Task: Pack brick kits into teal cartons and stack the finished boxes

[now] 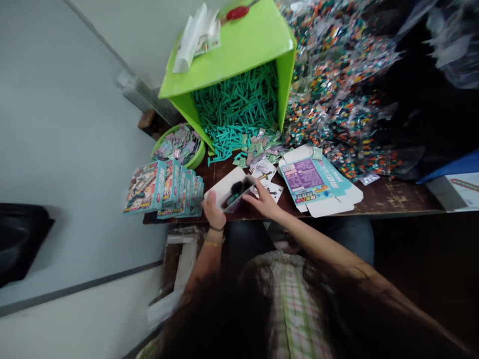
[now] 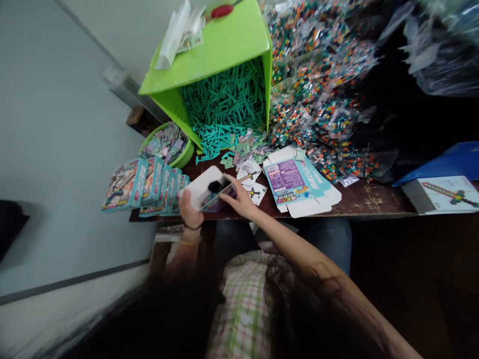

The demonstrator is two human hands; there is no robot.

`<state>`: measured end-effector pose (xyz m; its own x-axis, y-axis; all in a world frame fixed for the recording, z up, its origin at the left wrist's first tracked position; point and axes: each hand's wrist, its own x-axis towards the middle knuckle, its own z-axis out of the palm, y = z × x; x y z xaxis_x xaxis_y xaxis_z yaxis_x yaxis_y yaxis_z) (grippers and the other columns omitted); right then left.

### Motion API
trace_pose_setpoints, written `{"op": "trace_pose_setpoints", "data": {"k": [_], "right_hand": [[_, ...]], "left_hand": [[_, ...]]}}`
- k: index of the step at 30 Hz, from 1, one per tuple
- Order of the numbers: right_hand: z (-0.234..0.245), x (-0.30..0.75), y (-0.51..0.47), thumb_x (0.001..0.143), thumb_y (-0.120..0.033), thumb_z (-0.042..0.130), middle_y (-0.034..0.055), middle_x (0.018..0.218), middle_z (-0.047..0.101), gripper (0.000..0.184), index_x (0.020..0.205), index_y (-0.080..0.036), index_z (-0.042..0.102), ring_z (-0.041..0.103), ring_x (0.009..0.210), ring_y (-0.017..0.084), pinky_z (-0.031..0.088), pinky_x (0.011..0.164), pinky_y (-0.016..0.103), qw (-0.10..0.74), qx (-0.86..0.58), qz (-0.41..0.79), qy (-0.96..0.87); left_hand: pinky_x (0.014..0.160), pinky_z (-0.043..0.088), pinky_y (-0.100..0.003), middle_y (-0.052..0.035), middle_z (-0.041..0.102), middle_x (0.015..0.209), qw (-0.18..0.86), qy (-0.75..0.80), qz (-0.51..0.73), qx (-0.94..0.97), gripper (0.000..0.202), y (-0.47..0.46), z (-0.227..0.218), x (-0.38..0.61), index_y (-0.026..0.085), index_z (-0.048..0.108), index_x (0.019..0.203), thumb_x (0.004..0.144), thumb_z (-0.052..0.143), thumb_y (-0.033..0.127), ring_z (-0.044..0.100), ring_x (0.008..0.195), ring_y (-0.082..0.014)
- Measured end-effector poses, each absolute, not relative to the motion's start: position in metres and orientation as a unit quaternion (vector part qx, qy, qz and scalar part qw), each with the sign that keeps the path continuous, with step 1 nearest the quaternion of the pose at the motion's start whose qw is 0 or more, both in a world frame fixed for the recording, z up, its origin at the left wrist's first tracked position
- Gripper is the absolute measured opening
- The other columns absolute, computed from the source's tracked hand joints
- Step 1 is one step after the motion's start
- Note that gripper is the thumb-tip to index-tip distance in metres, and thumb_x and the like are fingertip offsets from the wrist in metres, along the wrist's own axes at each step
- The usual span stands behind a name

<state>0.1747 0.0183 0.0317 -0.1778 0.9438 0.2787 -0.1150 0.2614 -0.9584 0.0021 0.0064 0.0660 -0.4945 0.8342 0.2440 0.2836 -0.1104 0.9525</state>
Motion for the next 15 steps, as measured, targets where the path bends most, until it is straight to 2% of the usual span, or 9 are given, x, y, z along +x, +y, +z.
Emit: {"op": "trace_pose_setpoints", "data": {"k": [3, 6, 8, 10, 12, 15], "right_hand": [[0.039, 0.171, 0.024, 0.086, -0.062, 0.066, 0.0103, 0.131, 0.067, 0.058, 0.128, -0.022, 0.064, 0.058, 0.129, 0.029, 0.042, 0.117, 0.045, 0.525, -0.375, 0.521, -0.558], [0.051, 0.168, 0.032, 0.086, -0.056, 0.064, 0.0064, 0.107, 0.071, 0.044, 0.110, -0.020, 0.066, 0.064, 0.104, 0.025, 0.051, 0.100, 0.039, 0.526, -0.407, 0.522, -0.534], [0.059, 0.168, 0.039, 0.084, -0.047, 0.064, 0.0033, 0.093, 0.069, 0.031, 0.097, -0.019, 0.066, 0.063, 0.091, 0.022, 0.052, 0.092, 0.035, 0.523, -0.411, 0.514, -0.541], [0.066, 0.171, 0.047, 0.079, -0.034, 0.063, 0.0021, 0.092, 0.069, 0.022, 0.095, -0.019, 0.068, 0.063, 0.091, 0.021, 0.052, 0.091, 0.034, 0.519, -0.390, 0.510, -0.565], [0.071, 0.177, 0.053, 0.072, -0.021, 0.060, 0.0022, 0.099, 0.072, 0.031, 0.102, -0.019, 0.070, 0.064, 0.098, 0.022, 0.050, 0.096, 0.035, 0.508, -0.367, 0.501, -0.597], [0.077, 0.187, 0.062, 0.066, -0.011, 0.057, 0.0022, 0.102, 0.074, 0.042, 0.104, -0.019, 0.074, 0.066, 0.105, 0.024, 0.048, 0.103, 0.037, 0.472, -0.376, 0.477, -0.639]], "left_hand": [[0.081, 0.063, -0.037, -0.0131, 0.079, 0.092, 0.239, 0.625, 0.619, 0.411, 0.073, 0.013, 0.065, -0.002, 0.012, 0.077, 0.095, 0.092, 0.047, 0.078, 0.076, 0.092, -0.0267], [0.082, 0.063, -0.036, -0.0133, 0.079, 0.094, 0.250, 0.605, 0.632, 0.415, 0.079, 0.009, 0.060, 0.001, 0.012, 0.077, 0.093, 0.092, 0.040, 0.083, 0.076, 0.093, -0.0267], [0.085, 0.063, -0.037, -0.0137, 0.079, 0.093, 0.257, 0.595, 0.640, 0.413, 0.080, 0.002, 0.056, 0.005, 0.012, 0.077, 0.092, 0.090, 0.043, 0.085, 0.076, 0.097, -0.0281], [0.089, 0.062, -0.038, -0.0141, 0.080, 0.095, 0.269, 0.588, 0.647, 0.404, 0.080, -0.003, 0.053, 0.008, 0.012, 0.078, 0.093, 0.087, 0.048, 0.086, 0.075, 0.102, -0.0295], [0.094, 0.061, -0.039, -0.0144, 0.080, 0.098, 0.274, 0.586, 0.654, 0.393, 0.080, -0.005, 0.052, 0.009, 0.012, 0.078, 0.094, 0.085, 0.051, 0.087, 0.074, 0.106, -0.0301], [0.099, 0.058, -0.039, -0.0150, 0.080, 0.106, 0.275, 0.589, 0.664, 0.370, 0.079, -0.004, 0.048, 0.006, 0.012, 0.079, 0.096, 0.083, 0.054, 0.087, 0.073, 0.113, -0.0308]]}}
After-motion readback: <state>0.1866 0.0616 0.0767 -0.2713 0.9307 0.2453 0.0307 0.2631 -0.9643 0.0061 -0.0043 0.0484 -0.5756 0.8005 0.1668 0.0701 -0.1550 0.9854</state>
